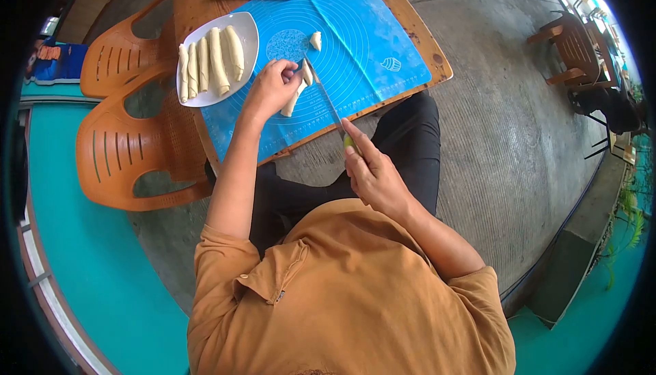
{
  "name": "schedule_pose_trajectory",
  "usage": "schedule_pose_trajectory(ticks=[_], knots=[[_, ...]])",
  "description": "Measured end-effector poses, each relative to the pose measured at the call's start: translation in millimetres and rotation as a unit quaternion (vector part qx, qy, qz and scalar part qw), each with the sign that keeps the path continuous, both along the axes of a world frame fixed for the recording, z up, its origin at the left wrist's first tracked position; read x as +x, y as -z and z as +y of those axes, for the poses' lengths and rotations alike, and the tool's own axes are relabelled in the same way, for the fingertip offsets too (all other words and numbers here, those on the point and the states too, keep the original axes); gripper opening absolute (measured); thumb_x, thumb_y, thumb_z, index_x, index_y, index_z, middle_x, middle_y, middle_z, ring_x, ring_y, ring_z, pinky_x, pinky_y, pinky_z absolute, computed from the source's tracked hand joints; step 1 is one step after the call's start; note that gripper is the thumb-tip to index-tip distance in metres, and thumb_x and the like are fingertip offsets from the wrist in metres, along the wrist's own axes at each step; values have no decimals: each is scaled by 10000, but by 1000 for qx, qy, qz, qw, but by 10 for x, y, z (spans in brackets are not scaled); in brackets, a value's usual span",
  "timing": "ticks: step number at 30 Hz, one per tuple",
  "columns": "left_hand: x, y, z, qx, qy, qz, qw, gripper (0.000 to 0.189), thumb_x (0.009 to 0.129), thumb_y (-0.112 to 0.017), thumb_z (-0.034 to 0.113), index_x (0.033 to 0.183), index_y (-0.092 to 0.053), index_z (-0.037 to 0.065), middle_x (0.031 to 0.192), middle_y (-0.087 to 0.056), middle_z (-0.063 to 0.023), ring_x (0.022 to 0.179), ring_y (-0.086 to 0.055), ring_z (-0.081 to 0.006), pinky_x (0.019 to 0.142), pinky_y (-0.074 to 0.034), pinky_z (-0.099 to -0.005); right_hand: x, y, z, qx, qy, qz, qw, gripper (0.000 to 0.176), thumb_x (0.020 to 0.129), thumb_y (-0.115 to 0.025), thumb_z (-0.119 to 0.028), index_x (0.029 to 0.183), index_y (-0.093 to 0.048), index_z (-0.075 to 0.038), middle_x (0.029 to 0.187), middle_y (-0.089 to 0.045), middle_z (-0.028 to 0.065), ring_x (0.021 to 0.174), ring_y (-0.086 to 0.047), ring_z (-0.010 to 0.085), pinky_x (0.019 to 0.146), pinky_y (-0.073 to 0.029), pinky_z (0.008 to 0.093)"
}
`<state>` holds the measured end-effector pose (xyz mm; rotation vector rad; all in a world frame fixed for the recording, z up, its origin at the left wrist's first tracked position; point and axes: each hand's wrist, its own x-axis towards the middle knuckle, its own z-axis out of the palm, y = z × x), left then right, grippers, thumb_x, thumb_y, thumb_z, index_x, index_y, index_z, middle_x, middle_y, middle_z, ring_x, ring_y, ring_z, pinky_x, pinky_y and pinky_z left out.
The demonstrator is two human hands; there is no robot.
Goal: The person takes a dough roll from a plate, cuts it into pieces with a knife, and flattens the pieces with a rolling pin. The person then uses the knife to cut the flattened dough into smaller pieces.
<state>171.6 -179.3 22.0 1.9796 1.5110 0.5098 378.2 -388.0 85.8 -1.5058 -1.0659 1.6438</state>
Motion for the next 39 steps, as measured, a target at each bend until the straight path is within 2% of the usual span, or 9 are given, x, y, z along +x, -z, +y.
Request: schedule_pose_trajectory(ticks=[5, 12, 18, 21, 28, 31, 33, 36, 39], knots=[[217, -82, 129, -5, 35, 112, 993, 540, 938, -830, 465, 1196, -714, 5, 1190, -730, -163, 1118, -725, -311, 991, -583, -437, 64, 45, -27, 5, 26, 8, 1000, 560, 1196, -448, -220, 1743, -334, -182, 829, -504, -6, 584, -487, 64, 485, -455, 254], [411, 91, 153, 63, 36, 173, 982, 619, 895, -876, 451, 1205, -646, -32, 1224, -716, -216, 1199, -702, -384, 1029, -596, -498, 152, 49, -67, -2, 50, 18, 999, 549, 1204, -444, -229, 1740, -337, -183, 831, -495, -8, 561, -475, 60, 480, -440, 243], [391, 62, 147, 43, -1, 125, 991, 526, 934, -830, 348, 1260, -635, -16, 1206, -733, -195, 1216, -700, -348, 1068, -556, -449, 175, 57, -79, 6, 47, 21, 999, 548, 1203, -445, -225, 1739, -337, -181, 834, -492, -6, 554, -470, 57, 469, -435, 240], [342, -31, 183, -9, -47, 38, 998, 547, 910, -802, 285, 1291, -620, -64, 1205, -745, -237, 1192, -726, -384, 1032, -584, -472, 193, 79, -78, 7, 46, 29, 998, 548, 1203, -446, -222, 1738, -337, -180, 836, -493, -7, 548, -469, 57, 459, -432, 240], [278, -68, 344, -82, -128, -128, 980, 603, 937, -784, 319, 1361, -596, -66, 1118, -775, -153, 986, -789, -256, 925, -615, -358, 199, 88, -93, 8, 50, 41, 998, 544, 1205, -442, -223, 1737, -338, -178, 841, -495, -3, 541, -473, 59, 450, -428, 235], [291, -2, 429, -51, -136, -110, 983, 587, 938, -784, 323, 1345, -601, -59, 1143, -768, -171, 1047, -776, -284, 960, -606, -384, 201, 82, -92, 4, 48, 39, 998, 546, 1204, -444, -226, 1737, -338, -181, 845, -497, -2, 551, -478, 60, 453, -432, 238], [315, 89, 488, 57, -112, -12, 992, 539, 948, -786, 319, 1316, -618, -36, 1198, -756, -195, 1129, -747, -327, 1009, -589, -427, 205, 78, -95, 1, 47, 35, 998, 548, 1203, -446, -227, 1738, -337, -182, 847, -498, -2, 557, -481, 61, 455, -435, 240], [321, 244, 635, 173, -96, 31, 980, 564, 949, -809, 364, 1298, -640, -45, 1163, -760, -198, 1102, -738, -352, 987, -580, -454, 208, 64, -95, 3, 36, 27, 999, 552, 1201, -449, -229, 1739, -336, -187, 850, -500, -1, 569, -484, 62, 468, -441, 244], [303, 293, 759, 147, -63, 42, 986, 543, 966, -801, 376, 1288, -646, -33, 1189, -749, -210, 1138, -720, -359, 993, -576, -460, 206, 30, -97, 6, 33, 29, 999, 555, 1200, -449, -224, 1741, -334, -183, 850, -498, -2, 578, -483, 63, 484, -444, 245]])
